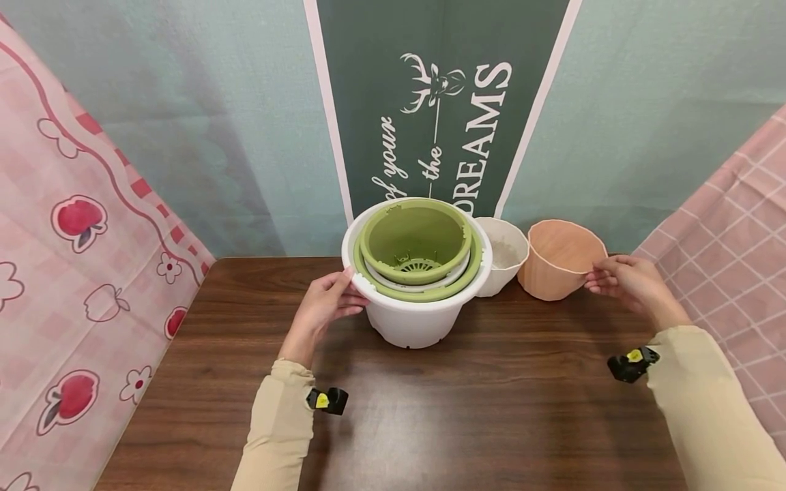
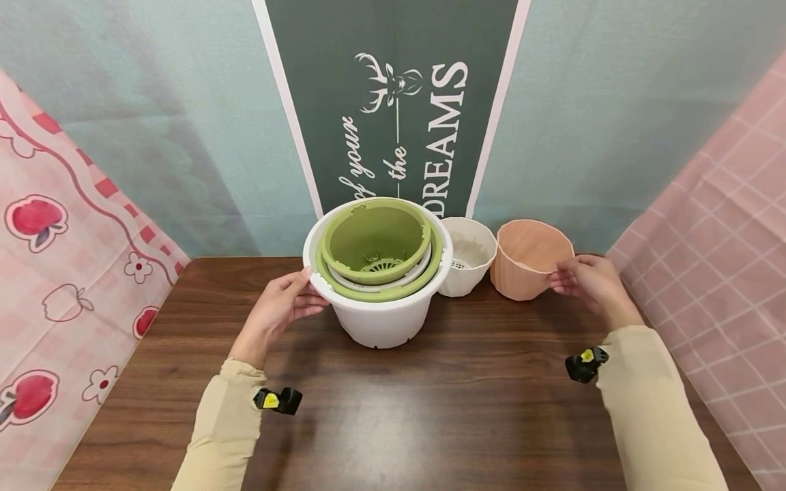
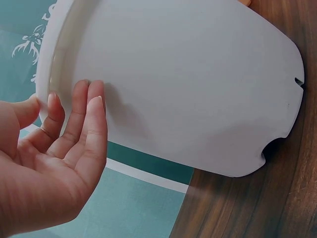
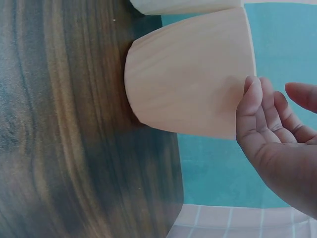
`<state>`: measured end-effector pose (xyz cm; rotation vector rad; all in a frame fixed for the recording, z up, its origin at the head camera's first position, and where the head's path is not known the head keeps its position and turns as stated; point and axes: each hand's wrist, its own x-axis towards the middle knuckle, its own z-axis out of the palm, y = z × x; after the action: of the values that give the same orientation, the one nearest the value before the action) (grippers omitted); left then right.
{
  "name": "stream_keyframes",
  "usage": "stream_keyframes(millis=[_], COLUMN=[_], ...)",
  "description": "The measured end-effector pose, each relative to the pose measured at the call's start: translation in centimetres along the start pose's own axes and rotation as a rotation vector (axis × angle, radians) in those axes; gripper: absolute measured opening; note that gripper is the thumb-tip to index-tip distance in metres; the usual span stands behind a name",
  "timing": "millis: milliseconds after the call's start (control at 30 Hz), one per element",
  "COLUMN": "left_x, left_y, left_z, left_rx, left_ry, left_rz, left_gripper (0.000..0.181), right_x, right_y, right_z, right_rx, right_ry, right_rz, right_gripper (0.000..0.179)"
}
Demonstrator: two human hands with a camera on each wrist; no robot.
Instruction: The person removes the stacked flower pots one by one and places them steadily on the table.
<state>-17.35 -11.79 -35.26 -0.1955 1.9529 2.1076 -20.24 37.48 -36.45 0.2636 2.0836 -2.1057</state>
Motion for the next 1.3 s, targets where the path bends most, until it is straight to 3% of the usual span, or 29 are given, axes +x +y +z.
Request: stream_keyframes(millis=[367,700,1000,1300], left_x=[-0.1,-0.3,-0.4,-0.3], left_y=[-0.1,-0.3,-0.2,-0.2], left_z=[-0.2,-0.3,-0.2,-0.2], left_rx=[-0.015,-0.025,-0.01,-0.016], left_ry=[-0.004,-0.007,0.004,0.006], left_rz=[0.002,0.018,0.016,0.018], left_gripper=[0.035,0.033,0.035,0.034], right_x=[-1.1,-1.6,-2.1,-2.3], right_y=[-1.6,-2.8,-3.7,-4.6], right_z=[1.8,3.4,4.7,6.3], right_rx=[-0.003,-0.12,-0.073,-0.098], right_ry=[0.013,0.01,-0.04,-0.074], right_rz=[0.006,-0.038,-0.077,-0.108], right_gripper=[0.017,0.01,0.014,0.008])
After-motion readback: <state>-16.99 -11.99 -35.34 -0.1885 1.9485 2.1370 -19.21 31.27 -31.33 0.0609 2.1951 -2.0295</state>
